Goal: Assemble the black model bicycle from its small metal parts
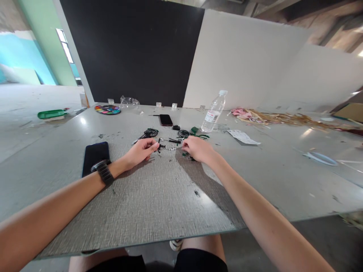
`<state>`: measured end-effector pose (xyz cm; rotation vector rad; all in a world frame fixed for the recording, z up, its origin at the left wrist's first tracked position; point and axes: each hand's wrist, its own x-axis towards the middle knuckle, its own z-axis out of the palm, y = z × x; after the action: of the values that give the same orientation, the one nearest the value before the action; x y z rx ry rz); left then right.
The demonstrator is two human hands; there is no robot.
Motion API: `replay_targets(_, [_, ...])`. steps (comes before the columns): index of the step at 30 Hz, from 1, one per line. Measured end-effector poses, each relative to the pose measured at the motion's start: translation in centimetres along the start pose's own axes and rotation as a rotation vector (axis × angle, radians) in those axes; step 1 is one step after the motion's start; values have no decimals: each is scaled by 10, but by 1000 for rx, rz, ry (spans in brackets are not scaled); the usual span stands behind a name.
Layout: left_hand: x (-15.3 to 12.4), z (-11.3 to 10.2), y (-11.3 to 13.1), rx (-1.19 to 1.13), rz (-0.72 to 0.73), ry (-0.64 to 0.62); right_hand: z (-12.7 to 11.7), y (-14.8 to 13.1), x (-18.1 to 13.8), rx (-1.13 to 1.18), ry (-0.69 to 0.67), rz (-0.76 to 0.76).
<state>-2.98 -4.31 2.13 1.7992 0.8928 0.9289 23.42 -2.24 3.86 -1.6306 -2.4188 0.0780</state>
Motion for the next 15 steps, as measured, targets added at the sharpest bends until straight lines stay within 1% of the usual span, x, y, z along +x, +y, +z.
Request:
replay_targets(5, [2,0,-3,1,4,17,10,-19,-2,19,-36,-139])
replay_targets(9, [2,0,-4,3,14,24,17,-36,-1,62,-50,-210])
replay_targets(12, [3,0,-6,1,21,23,16,-39,0,95,-44,-236])
replay_targets(15, [4,-1,-9,-3,27,22,8,-34,-2,121,-17,-236])
